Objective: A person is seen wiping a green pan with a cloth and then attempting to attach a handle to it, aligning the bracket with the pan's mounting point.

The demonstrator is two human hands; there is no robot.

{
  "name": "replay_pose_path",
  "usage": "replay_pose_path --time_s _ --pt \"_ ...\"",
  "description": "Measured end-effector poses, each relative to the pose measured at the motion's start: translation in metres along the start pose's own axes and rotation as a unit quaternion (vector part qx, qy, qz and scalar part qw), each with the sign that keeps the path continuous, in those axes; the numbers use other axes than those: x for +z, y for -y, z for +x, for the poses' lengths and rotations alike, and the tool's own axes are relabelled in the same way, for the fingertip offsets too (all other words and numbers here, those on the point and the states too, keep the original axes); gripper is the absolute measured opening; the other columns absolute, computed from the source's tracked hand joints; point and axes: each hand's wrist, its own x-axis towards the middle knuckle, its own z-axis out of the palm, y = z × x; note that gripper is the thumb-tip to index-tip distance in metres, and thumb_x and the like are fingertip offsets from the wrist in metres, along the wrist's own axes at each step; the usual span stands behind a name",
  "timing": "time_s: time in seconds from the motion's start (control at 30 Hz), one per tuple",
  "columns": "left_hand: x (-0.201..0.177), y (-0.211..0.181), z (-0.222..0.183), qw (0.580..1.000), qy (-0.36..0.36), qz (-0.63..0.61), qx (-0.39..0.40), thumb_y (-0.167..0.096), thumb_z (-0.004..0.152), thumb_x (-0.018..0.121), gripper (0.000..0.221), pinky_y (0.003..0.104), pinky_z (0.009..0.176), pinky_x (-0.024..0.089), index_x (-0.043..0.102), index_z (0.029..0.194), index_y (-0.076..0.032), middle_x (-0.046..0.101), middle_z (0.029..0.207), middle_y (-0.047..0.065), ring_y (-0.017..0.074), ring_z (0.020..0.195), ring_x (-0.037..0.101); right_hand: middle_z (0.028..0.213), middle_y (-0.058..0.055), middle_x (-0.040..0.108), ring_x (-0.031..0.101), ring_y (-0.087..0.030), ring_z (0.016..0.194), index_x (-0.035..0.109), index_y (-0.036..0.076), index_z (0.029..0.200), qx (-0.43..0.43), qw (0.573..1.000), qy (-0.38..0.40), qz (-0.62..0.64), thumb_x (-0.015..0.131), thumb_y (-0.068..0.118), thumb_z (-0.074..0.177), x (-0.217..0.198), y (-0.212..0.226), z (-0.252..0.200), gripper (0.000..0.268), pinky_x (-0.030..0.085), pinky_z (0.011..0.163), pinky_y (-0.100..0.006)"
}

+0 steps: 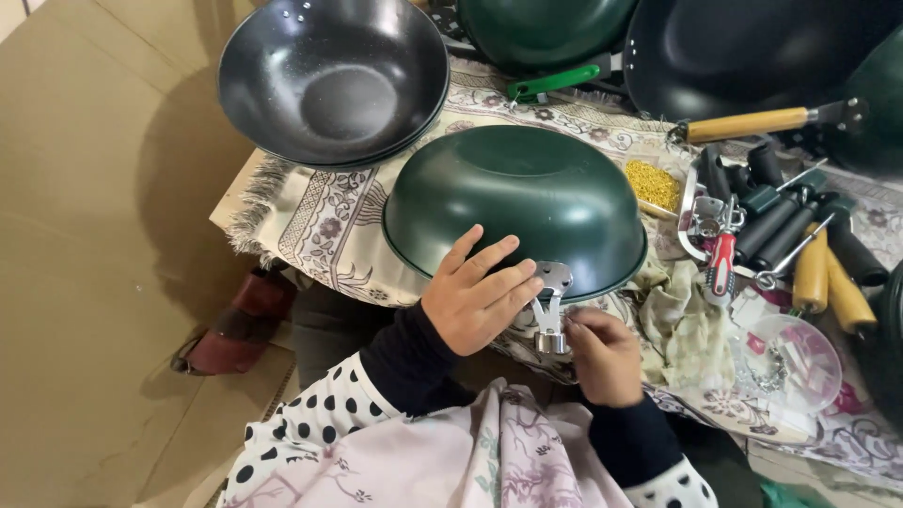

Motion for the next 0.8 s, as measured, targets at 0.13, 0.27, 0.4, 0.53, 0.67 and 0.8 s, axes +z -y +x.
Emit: replay_pose_path --time_s 0.13,0.27,0.4,0.53,0.67,0.8 --pt "0.014 0.005 0.001 0.992 -0.120 0.027 0.003 -0.020 0.097 0.070 0.010 0.058 0.109 0.048 0.077 0.098 -0.013 0.074 0.104 0.003 0.0313 0.109 0.072 0.084 -0.019 0.066 0.066 -0.025 0.068 0.067 -0.004 0.088 -0.002 1.000 0.026 0.003 0.065 -0.013 0.084 0.007 -0.018 0.019 0.010 0.058 0.060 -0.030" --pt "0.015 0.010 -0.005 0.994 -0.111 0.021 -0.002 -0.022 0.097 0.070 0.011 0.058 0.109 0.047 0.077 0.099 -0.013 0.074 0.105 0.004 0.0312 0.111 0.071 0.083 -0.018 0.065 0.066 -0.025 0.069 0.065 -0.005 0.090 0.002 0.999 0.048 0.006 0.064 -0.013 0.084 0.010 -0.036 0.037 0.010 0.058 0.060 -0.030" --pt "0.012 0.010 -0.006 0.994 -0.106 0.021 -0.018 -0.022 0.097 0.070 0.012 0.058 0.110 0.047 0.077 0.100 -0.013 0.073 0.106 0.004 0.0316 0.112 0.071 0.083 -0.018 0.064 0.065 -0.024 0.069 0.064 -0.006 0.092 0.018 0.998 0.060 0.007 0.063 -0.013 0.085 0.007 -0.058 0.044 0.011 0.057 0.061 -0.030" --pt "0.009 0.010 -0.004 0.993 -0.119 0.001 -0.022 -0.019 0.100 0.067 0.013 0.058 0.109 0.047 0.078 0.102 -0.012 0.074 0.107 0.004 0.0320 0.113 0.071 0.083 -0.018 0.063 0.065 -0.024 0.069 0.063 -0.007 0.095 0.034 0.997 0.069 0.007 0.062 -0.013 0.085 -0.001 -0.076 0.046 0.012 0.057 0.061 -0.029" --pt "0.010 0.011 -0.003 0.992 -0.123 -0.005 -0.022 -0.017 0.100 0.066 0.014 0.058 0.108 0.048 0.078 0.104 -0.012 0.074 0.107 0.005 0.0319 0.112 0.071 0.082 -0.017 0.062 0.065 -0.024 0.070 0.062 -0.007 0.097 0.043 0.996 0.074 0.008 0.061 -0.013 0.086 -0.015 -0.087 0.040 0.013 0.057 0.062 -0.029" --pt "0.009 0.009 -0.003 0.992 -0.121 -0.006 -0.029 -0.017 0.100 0.066 0.014 0.059 0.108 0.048 0.078 0.104 -0.012 0.074 0.108 0.005 0.0319 0.112 0.072 0.082 -0.017 0.061 0.065 -0.024 0.070 0.060 -0.008 0.099 0.054 0.995 0.084 0.010 0.060 -0.013 0.086 -0.052 -0.098 -0.002 0.014 0.057 0.063 -0.029"
